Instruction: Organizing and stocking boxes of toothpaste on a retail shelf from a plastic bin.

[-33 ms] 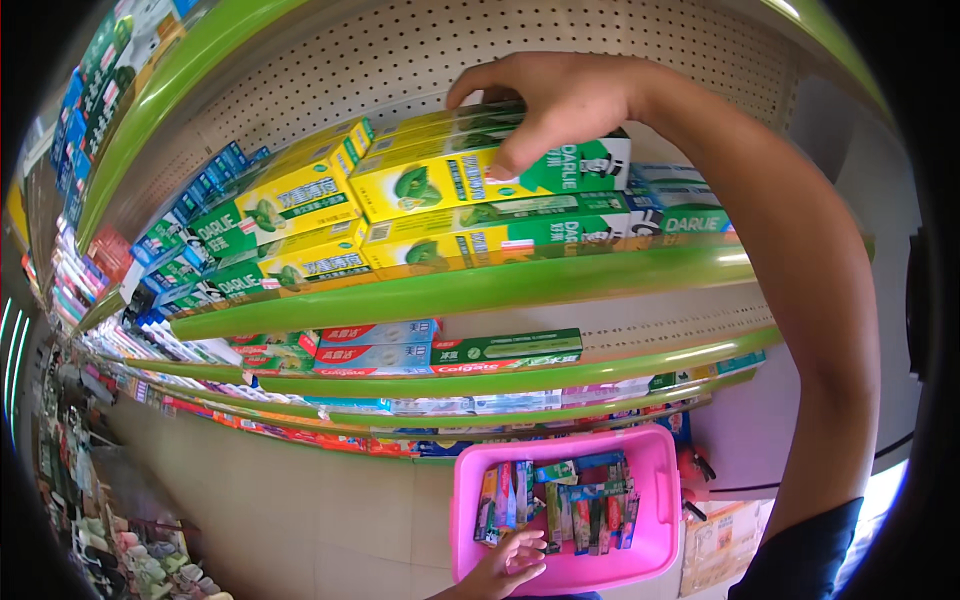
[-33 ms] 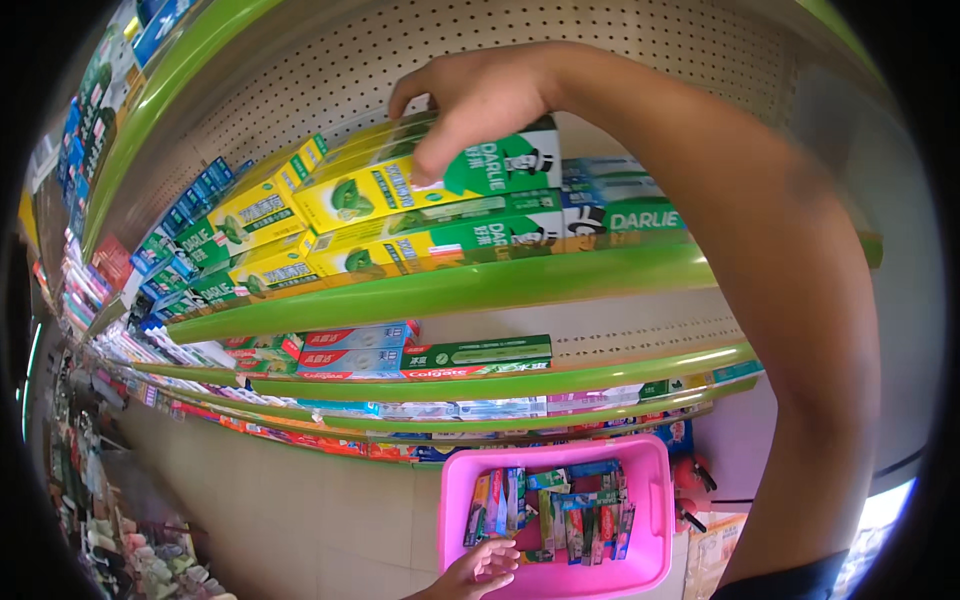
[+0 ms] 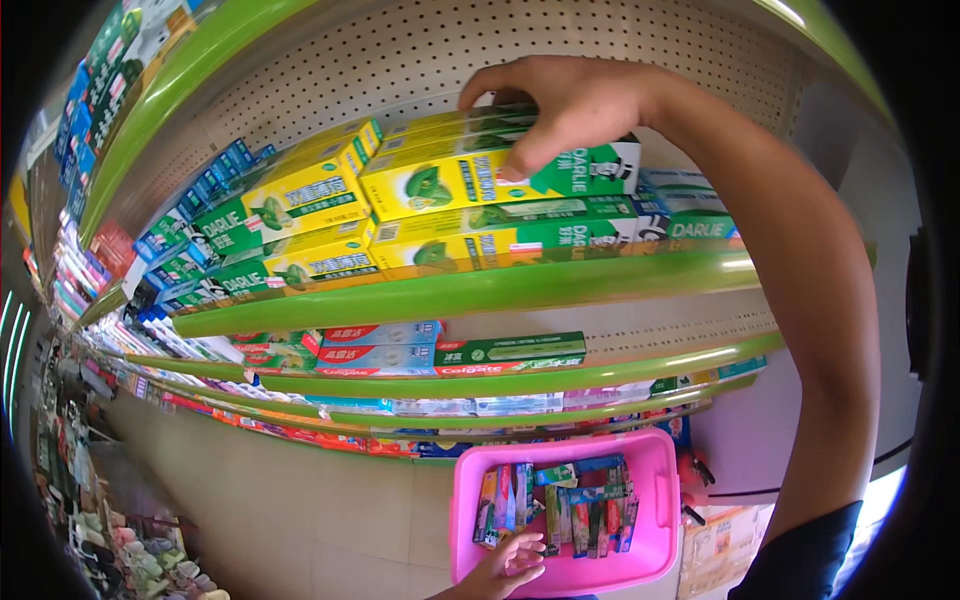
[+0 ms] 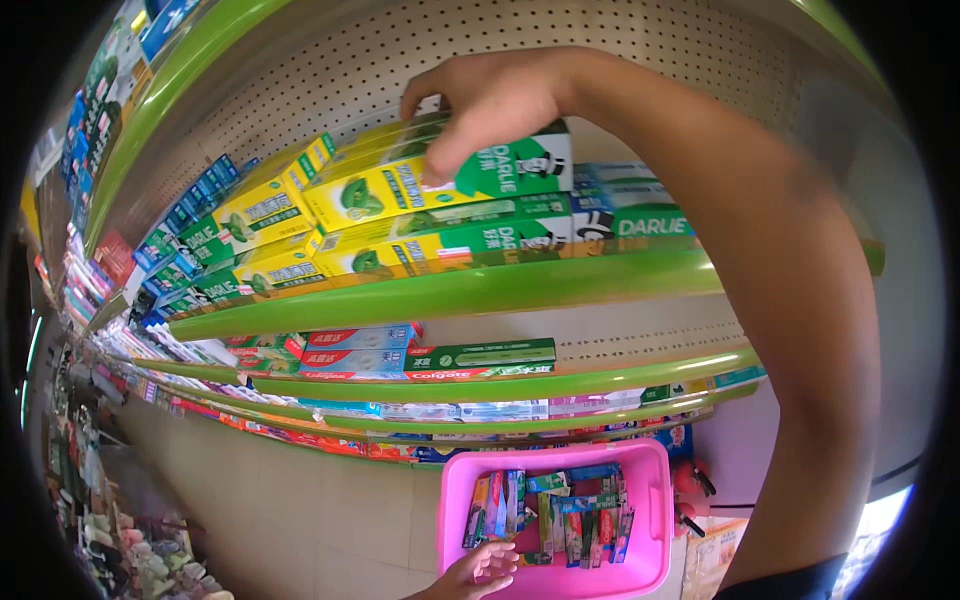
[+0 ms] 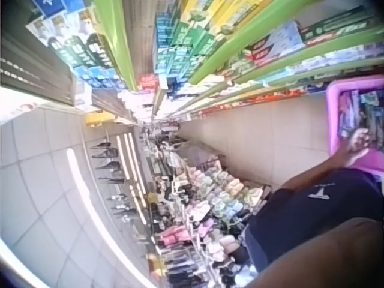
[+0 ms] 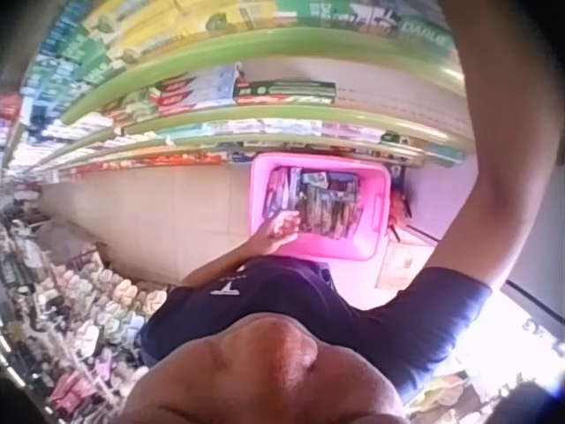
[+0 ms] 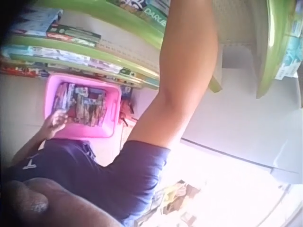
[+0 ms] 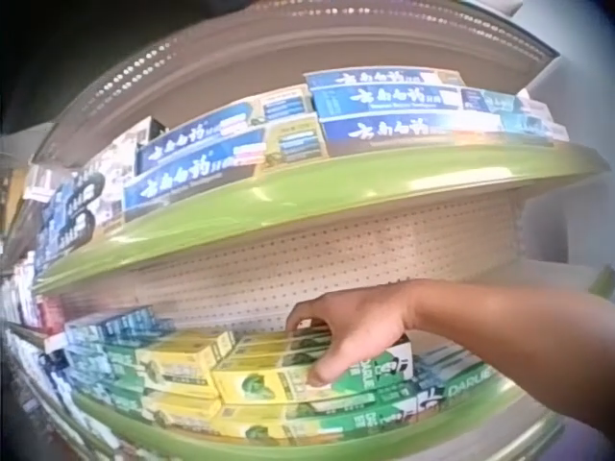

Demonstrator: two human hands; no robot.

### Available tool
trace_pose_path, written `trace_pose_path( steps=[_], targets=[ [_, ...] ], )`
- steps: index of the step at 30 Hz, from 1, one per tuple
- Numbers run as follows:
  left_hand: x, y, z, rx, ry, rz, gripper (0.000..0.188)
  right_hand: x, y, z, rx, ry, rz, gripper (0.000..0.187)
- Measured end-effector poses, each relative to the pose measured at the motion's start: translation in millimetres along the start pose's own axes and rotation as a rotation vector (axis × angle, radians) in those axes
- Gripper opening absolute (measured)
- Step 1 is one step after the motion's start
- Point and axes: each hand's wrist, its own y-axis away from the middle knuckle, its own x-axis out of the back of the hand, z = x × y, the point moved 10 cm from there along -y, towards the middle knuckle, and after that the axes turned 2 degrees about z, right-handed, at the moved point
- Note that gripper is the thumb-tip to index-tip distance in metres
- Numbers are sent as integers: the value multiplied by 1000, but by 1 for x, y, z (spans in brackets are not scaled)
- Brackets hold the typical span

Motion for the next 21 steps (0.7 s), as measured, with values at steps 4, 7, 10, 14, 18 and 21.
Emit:
trace_pose_path(
  steps=[4, 7, 10, 14, 18, 21],
  targets=[
    [4, 2, 0, 6, -35, 10, 55, 4, 6, 3, -46, -14, 20, 82],
    [6, 4, 1, 23, -50, 16, 53, 9, 6, -1, -62, -52, 26, 77],
    [6, 1, 1, 8, -51, -3, 53, 8, 7, 1, -72, -75, 20, 77],
    [10, -1, 0, 12, -47, 2, 54, 0, 5, -3, -58, -76, 6, 75],
    [14, 0, -4, 9, -56, 12, 54, -6, 1, 0, -38, -130, -7, 76],
    [14, -2, -3, 17, -78, 7, 54, -6, 2, -4, -38, -71, -23, 77]
  ],
)
